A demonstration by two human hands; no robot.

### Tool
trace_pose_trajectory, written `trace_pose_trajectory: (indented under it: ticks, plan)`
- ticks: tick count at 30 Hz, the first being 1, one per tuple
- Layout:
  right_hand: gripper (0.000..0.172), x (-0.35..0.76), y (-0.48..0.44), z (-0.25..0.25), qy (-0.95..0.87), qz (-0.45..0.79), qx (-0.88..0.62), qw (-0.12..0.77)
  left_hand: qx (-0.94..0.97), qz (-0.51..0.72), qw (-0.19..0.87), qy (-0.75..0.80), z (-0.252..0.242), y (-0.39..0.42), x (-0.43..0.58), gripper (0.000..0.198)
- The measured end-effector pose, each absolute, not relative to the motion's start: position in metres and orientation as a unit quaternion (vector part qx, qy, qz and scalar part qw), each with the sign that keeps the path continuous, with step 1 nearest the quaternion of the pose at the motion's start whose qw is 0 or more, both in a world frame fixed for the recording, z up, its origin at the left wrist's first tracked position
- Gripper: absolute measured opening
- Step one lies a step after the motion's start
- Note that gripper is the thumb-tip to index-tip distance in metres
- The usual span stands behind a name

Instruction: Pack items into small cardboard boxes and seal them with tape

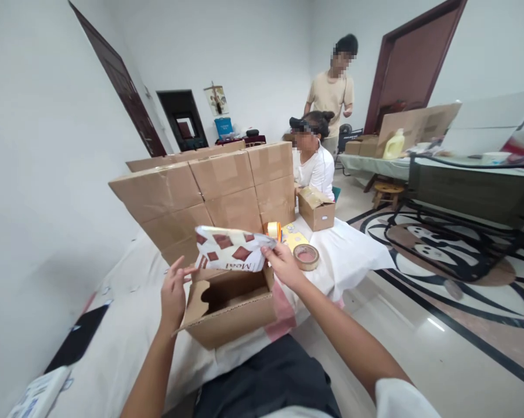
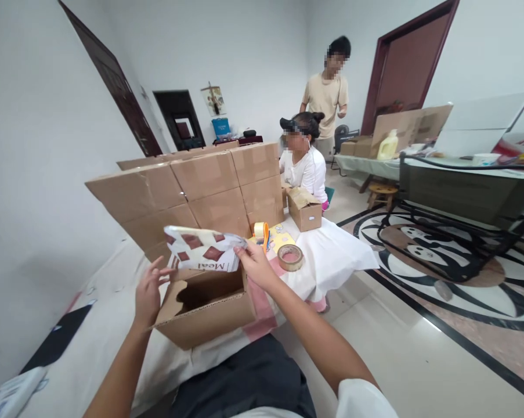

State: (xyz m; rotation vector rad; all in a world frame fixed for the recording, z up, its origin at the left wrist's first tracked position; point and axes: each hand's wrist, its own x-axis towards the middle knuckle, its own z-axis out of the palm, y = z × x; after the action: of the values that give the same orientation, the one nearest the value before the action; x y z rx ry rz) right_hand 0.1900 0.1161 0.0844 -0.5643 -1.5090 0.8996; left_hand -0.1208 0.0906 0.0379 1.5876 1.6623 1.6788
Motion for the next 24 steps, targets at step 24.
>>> trace_pose_trajectory:
  ticks: [24]
  plan:
    - [0.024,0.192,0.109,0.095,-0.851,0.286,-0.259,0.356,0.706,0.565,0.136,0.406,-0.012,0.056,-0.135,0.070]
